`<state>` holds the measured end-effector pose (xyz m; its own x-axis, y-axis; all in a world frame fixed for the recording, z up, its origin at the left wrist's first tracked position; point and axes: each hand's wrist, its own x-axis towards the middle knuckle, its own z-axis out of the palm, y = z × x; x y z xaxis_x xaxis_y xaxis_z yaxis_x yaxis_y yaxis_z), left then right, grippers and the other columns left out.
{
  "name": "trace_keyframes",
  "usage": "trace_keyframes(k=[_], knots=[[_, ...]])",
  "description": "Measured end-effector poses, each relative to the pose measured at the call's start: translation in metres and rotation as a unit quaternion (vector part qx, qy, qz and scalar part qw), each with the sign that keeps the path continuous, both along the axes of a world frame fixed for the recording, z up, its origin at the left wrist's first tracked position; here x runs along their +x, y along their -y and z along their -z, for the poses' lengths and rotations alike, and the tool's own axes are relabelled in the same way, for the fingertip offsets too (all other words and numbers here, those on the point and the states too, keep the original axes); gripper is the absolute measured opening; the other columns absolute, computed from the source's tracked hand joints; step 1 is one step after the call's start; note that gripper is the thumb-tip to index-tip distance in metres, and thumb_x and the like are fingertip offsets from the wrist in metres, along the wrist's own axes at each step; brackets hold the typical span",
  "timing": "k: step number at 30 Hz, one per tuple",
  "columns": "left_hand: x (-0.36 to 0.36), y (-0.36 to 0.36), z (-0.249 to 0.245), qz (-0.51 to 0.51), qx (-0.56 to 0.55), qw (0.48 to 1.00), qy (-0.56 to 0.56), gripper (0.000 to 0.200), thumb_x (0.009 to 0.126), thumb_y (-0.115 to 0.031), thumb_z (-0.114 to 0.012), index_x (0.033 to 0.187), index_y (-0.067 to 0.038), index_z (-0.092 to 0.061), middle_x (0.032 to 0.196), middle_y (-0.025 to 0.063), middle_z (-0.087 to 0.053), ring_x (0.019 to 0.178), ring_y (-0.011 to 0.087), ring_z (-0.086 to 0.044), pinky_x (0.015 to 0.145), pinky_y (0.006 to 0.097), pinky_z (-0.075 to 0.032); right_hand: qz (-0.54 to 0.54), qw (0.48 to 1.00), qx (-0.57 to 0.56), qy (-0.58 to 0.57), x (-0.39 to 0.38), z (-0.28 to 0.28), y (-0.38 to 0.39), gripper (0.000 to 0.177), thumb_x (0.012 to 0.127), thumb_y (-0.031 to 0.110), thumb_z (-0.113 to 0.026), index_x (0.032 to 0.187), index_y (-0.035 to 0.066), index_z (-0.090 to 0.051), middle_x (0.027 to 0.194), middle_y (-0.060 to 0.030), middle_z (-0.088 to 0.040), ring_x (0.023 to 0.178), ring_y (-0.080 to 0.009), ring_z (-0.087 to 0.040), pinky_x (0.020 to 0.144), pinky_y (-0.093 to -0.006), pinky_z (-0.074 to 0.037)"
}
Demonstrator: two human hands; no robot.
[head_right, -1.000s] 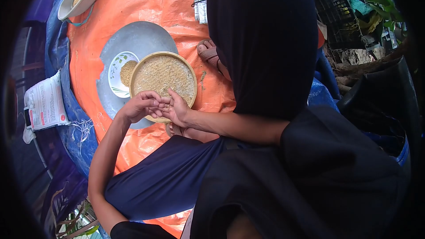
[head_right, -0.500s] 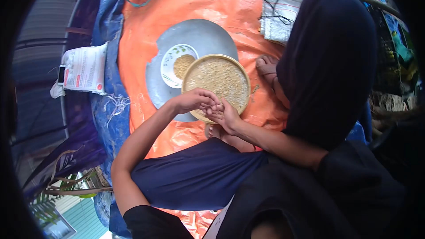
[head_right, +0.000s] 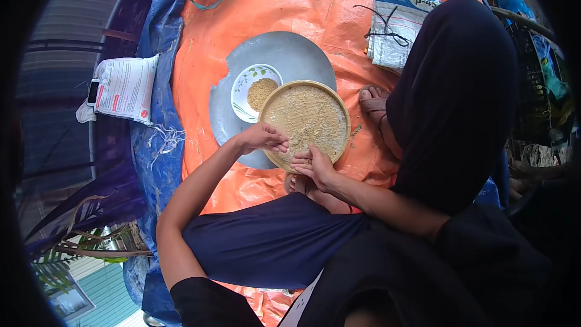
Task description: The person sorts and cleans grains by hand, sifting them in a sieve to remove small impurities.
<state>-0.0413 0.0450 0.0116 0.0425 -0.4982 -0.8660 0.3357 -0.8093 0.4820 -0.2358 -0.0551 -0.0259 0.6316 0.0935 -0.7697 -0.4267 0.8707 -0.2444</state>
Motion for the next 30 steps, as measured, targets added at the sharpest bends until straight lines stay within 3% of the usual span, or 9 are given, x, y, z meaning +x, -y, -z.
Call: trace_keyframes(k=[4,8,14,23,30], knots=[[0.002,0.005,-0.012,-0.090,-0.011,0.994,-0.054,0.028,0.093,-0.021,-0.048,0.104,0.004,-0.056,0.098,0.0145,-0.064,0.088,0.0189,-0.065,0.080,0.0268,-0.053,0.002,1.000,-0.018,0.000,0.001,-0.003,-0.001,0.059,0.097,0.041,-0.025,0.108,-0.010,-0.052,0.097,-0.0198,-0.060,0.090,-0.0246,-0.062,0.082,-0.0306,-0.051],[0.004,0.010,-0.015,-0.158,-0.026,0.983,-0.089,0.038,0.097,-0.028,-0.037,0.105,0.006,-0.054,0.100,0.0191,-0.063,0.089,0.0237,-0.065,0.080,0.0301,-0.054,0.006,1.000,-0.028,-0.006,0.000,-0.004,0.000,0.059,0.096,0.041,-0.027,0.109,-0.011,-0.052,0.098,-0.0217,-0.060,0.089,-0.0260,-0.063,0.080,-0.0305,-0.052],[0.001,0.014,-0.020,-0.146,-0.054,0.979,-0.128,0.035,0.096,-0.023,-0.038,0.105,0.007,-0.054,0.102,0.0209,-0.063,0.092,0.0254,-0.065,0.080,0.0297,-0.054,0.018,0.997,-0.070,-0.003,0.001,-0.006,0.000,0.058,0.096,0.040,-0.029,0.105,-0.012,-0.055,0.096,-0.0229,-0.061,0.087,-0.0268,-0.064,0.078,-0.0303,-0.053],[-0.001,0.009,-0.015,-0.088,-0.072,0.991,-0.066,0.022,0.087,-0.008,-0.056,0.106,0.005,-0.055,0.100,0.0170,-0.064,0.092,0.0216,-0.065,0.083,0.0290,-0.053,-0.003,0.997,-0.073,-0.006,0.001,-0.011,0.004,0.055,0.098,0.038,-0.029,0.106,-0.010,-0.054,0.095,-0.0181,-0.060,0.087,-0.0230,-0.062,0.080,-0.0290,-0.051],[-0.005,0.011,-0.014,-0.054,-0.081,0.994,-0.046,0.022,0.086,-0.011,-0.059,0.104,0.001,-0.057,0.100,0.0115,-0.065,0.091,0.0169,-0.064,0.082,0.0273,-0.051,0.014,0.998,-0.060,0.004,0.004,0.000,-0.001,0.054,0.097,0.036,-0.030,0.105,-0.012,-0.053,0.091,-0.0207,-0.061,0.086,-0.0251,-0.063,0.080,-0.0302,-0.052]])
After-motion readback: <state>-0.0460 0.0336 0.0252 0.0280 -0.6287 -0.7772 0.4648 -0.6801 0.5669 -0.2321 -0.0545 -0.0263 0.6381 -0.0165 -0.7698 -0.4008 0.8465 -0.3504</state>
